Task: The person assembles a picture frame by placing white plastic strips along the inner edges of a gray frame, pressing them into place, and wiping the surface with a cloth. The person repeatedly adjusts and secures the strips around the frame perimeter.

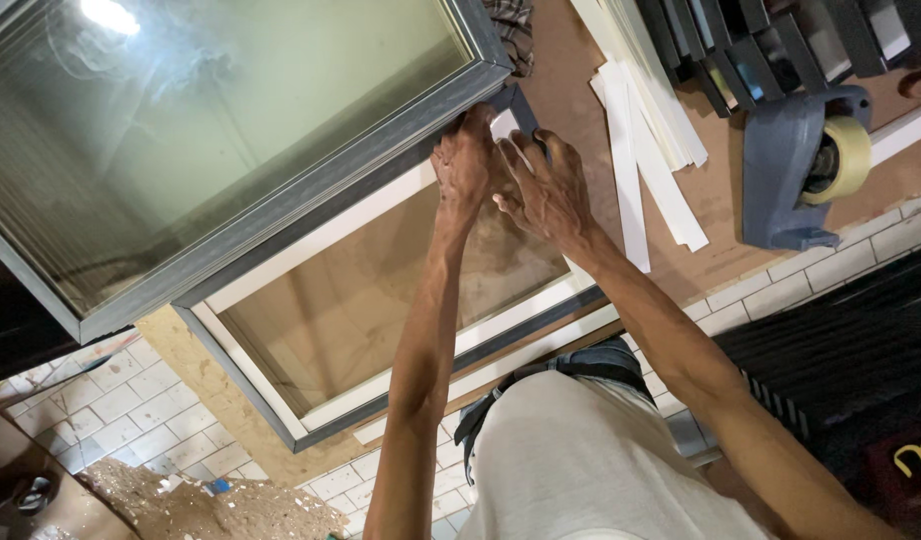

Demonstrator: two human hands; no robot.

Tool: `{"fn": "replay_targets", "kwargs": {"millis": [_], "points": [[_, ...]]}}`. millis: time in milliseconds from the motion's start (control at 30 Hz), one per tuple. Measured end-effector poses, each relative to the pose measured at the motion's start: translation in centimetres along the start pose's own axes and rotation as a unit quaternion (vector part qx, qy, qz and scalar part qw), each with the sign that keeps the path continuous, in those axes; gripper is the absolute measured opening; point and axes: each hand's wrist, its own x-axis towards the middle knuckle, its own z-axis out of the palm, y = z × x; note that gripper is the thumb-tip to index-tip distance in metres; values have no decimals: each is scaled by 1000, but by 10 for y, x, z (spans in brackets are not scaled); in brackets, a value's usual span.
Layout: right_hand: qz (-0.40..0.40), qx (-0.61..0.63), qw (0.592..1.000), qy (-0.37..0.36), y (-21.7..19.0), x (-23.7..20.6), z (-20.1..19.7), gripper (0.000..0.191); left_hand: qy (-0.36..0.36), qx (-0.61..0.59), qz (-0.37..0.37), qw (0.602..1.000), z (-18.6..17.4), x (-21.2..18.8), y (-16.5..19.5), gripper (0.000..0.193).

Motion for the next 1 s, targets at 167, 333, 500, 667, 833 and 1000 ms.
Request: {"fn": "replay_targets", "kwargs": {"millis": [167,333,500,667,833,1000], "points": [[6,-23,1000,-20,0,12,-5,78,24,11,39,999,2,-1,-1,22],[16,-39,998,-38,0,25,-15,82,19,24,50,998,2,-3,-4,22],[40,-55,993,-92,-1,37,-17,83,70,47,122,989,3,-5,-11,46],[29,-58,995,-74,2,48,-10,73,82,129,140,978,-6,-33,-20,56],[79,-46,988,-128,1,64,-23,45,104,149,249,951,-20,-62,-15,26],[146,-25,940,-309,-2,73,-47,66,71,175,301,935,-4,-67,-4,28]]}}
